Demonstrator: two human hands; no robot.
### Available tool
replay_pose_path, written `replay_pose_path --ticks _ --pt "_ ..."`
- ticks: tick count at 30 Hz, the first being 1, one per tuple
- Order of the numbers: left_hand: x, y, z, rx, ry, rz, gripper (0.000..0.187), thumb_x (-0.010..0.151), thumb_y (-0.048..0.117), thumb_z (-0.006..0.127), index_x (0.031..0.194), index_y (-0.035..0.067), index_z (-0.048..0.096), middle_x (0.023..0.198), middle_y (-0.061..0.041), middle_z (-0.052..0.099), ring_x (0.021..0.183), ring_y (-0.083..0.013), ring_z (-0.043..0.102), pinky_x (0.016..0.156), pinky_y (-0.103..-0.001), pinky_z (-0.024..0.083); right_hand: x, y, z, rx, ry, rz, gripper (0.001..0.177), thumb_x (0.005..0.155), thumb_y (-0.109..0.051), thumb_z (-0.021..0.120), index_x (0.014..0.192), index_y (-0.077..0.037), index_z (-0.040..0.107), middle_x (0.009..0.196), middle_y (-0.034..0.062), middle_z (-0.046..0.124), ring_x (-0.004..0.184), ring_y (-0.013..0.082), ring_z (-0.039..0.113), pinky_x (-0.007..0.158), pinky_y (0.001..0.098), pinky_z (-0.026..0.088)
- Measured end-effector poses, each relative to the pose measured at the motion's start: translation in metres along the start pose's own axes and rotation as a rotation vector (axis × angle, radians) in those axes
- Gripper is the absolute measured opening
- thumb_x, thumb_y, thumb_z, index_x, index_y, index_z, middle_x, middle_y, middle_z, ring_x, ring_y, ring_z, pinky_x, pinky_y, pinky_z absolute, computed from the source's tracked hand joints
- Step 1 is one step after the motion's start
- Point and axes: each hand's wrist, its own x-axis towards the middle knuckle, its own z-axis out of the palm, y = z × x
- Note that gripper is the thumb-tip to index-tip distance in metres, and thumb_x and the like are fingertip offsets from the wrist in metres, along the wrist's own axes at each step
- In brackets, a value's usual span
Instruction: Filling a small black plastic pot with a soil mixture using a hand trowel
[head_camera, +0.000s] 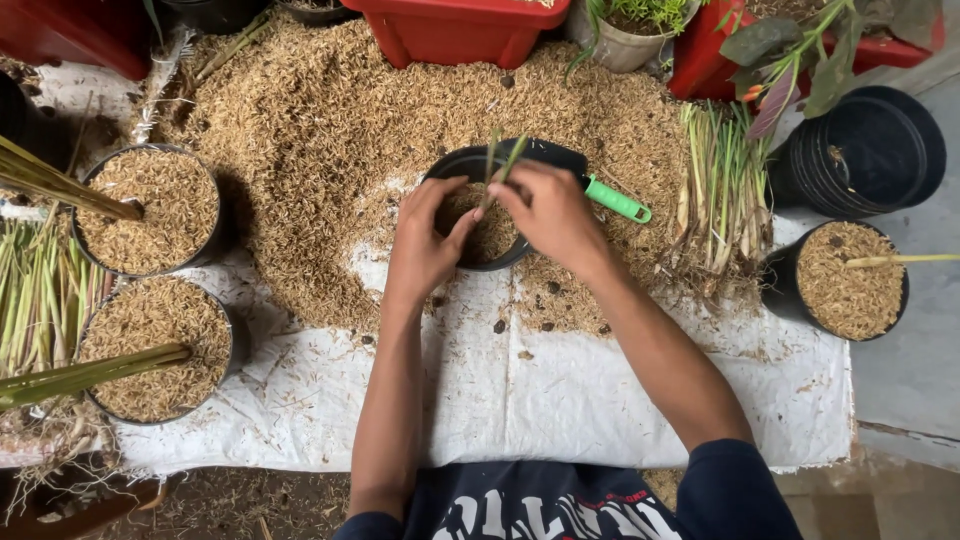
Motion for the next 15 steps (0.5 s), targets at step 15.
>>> replay_pose_path --ticks 15 --pt "-0.003 -0.023 0.015 0.054 0.113 0.12 0.023 0.086 0.011 0.083 0.108 0.01 0.074 0.1 -0.005 0.072 0.111 -0.0253 0.064 0.114 -0.055 0.028 0.004 0.026 0.02 -0.246 -0.18 -0.011 0.014 0.097 -0.011 0.068 0.105 -0.003 0.077 0.09 0.0122 0.075 0.081 0.0209 0.068 0.073 0.033 0.05"
